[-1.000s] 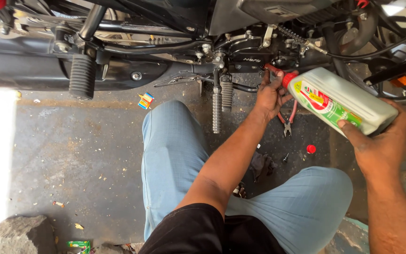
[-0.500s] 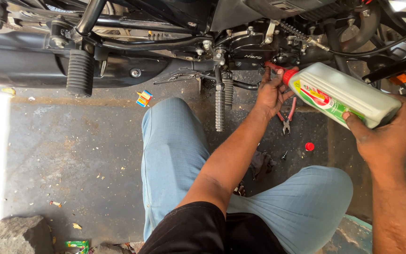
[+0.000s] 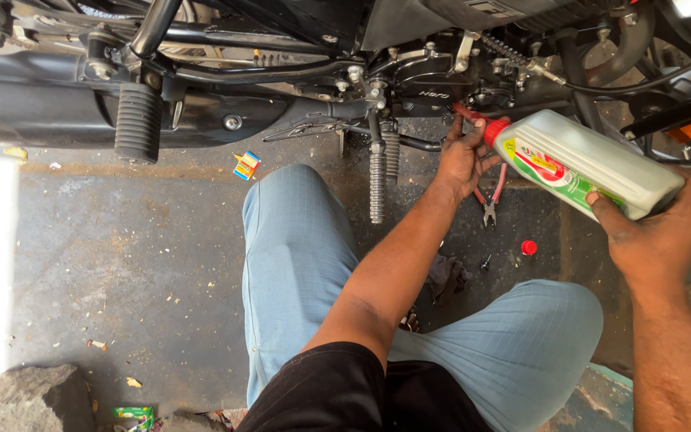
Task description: Changing engine oil and lubricating parts of a motorcycle.
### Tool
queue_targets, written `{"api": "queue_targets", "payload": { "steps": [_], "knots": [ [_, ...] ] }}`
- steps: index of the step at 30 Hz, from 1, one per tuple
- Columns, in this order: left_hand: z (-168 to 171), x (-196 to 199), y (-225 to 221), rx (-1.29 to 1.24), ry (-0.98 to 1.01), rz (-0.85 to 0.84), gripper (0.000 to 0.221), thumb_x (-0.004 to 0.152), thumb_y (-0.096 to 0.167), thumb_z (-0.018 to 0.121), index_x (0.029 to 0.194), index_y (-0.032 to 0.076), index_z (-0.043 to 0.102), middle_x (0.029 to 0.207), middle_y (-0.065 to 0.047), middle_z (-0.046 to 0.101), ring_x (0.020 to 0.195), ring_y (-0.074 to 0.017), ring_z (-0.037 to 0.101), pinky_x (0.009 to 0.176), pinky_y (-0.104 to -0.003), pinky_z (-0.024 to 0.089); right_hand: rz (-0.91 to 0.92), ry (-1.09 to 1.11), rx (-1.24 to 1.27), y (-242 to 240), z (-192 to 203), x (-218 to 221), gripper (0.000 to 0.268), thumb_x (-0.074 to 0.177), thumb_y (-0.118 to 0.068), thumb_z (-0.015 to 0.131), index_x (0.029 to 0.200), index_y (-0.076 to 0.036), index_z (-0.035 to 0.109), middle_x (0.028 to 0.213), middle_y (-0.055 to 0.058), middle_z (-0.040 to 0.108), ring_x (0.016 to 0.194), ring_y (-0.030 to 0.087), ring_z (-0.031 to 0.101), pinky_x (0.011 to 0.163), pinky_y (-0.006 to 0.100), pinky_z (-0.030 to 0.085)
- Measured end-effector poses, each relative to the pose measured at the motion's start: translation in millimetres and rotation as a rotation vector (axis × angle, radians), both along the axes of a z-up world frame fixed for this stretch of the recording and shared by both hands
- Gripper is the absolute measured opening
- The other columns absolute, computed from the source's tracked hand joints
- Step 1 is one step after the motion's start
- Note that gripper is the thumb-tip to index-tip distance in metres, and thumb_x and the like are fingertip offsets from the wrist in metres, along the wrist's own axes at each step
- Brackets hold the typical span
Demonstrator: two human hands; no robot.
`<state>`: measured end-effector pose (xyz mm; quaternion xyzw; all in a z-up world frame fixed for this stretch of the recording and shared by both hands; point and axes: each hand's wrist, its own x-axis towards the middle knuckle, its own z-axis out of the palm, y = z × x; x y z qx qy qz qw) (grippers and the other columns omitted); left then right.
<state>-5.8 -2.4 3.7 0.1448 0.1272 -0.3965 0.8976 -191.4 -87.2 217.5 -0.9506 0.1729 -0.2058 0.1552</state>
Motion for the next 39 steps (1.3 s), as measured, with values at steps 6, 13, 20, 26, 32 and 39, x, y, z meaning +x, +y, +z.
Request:
{"api": "queue_targets", "payload": {
  "steps": [6, 13, 20, 26, 32, 39],
  "knots": [
    [-1, 2, 4, 0.019, -0.042, -0.030, 0.087, 0.101, 0.024, 0.057, 0.166, 0.019, -0.001, 0.133, -0.017, 0.062, 0.109, -0.0273, 0.068, 0.093, -0.050, 0.059, 0.023, -0.062, 0.048, 6, -8, -8, 0.057, 0.091, -0.009, 0.091, 0.129, 0.006, 0.051, 0.123, 0.019, 0.066, 0.111, 0.022, 0.069, 0.096, 0.033, 0.058],
    [-4, 3, 4, 0.020, -0.035, -0.040, 0.085, 0.103, 0.024, 0.055, 0.166, 0.017, 0.000, 0.132, -0.018, 0.064, 0.110, -0.0278, 0.069, 0.093, -0.049, 0.059, 0.089, -0.077, 0.041, -2, -19, -16, 0.052, 0.095, -0.008, 0.090, 0.127, 0.004, 0.050, 0.127, 0.018, 0.068, 0.115, 0.021, 0.071, 0.100, 0.032, 0.060],
    [4, 4, 7, -0.014, -0.022, -0.021, 0.082, 0.103, 0.021, 0.053, 0.166, 0.017, 0.000, 0.129, -0.018, 0.066, 0.108, -0.0256, 0.070, 0.093, -0.049, 0.058, 0.108, -0.030, -0.083, -5, -9, -9, 0.053, 0.095, -0.010, 0.092, 0.126, 0.004, 0.051, 0.122, 0.019, 0.071, 0.110, 0.024, 0.074, 0.096, 0.032, 0.061],
    [3, 7, 2, -0.009, 0.020, 0.006, 0.082, 0.102, 0.020, 0.055, 0.165, 0.014, 0.002, 0.129, -0.019, 0.065, 0.106, -0.0265, 0.070, 0.090, -0.049, 0.060, 0.134, -0.027, -0.125, 0, -1, 5, 0.053, 0.096, -0.011, 0.092, 0.126, 0.005, 0.051, 0.119, 0.019, 0.072, 0.108, 0.025, 0.075, 0.093, 0.032, 0.061],
    [-4, 10, -2, 0.067, 0.035, 0.011, 0.081, 0.099, 0.021, 0.061, 0.164, 0.012, 0.013, 0.125, -0.016, 0.066, 0.099, -0.0242, 0.071, 0.080, -0.043, 0.064, 0.115, -0.037, 0.058, -22, -20, -6, 0.060, 0.098, -0.013, 0.088, 0.133, 0.002, 0.043, 0.127, 0.021, 0.061, 0.117, 0.024, 0.066, 0.104, 0.033, 0.055],
    [-10, 16, -9, 0.167, 0.116, 0.016, 0.091, 0.087, 0.024, 0.078, 0.159, 0.004, 0.026, 0.110, -0.014, 0.070, 0.075, -0.0173, 0.069, 0.065, -0.037, 0.066, 0.357, 0.126, -0.719, 53, 56, 36, 0.147, 0.044, -0.043, 0.094, 0.153, 0.002, 0.006, 0.138, 0.042, 0.036, 0.127, 0.056, 0.042, 0.107, 0.055, 0.045]
  ]
}}
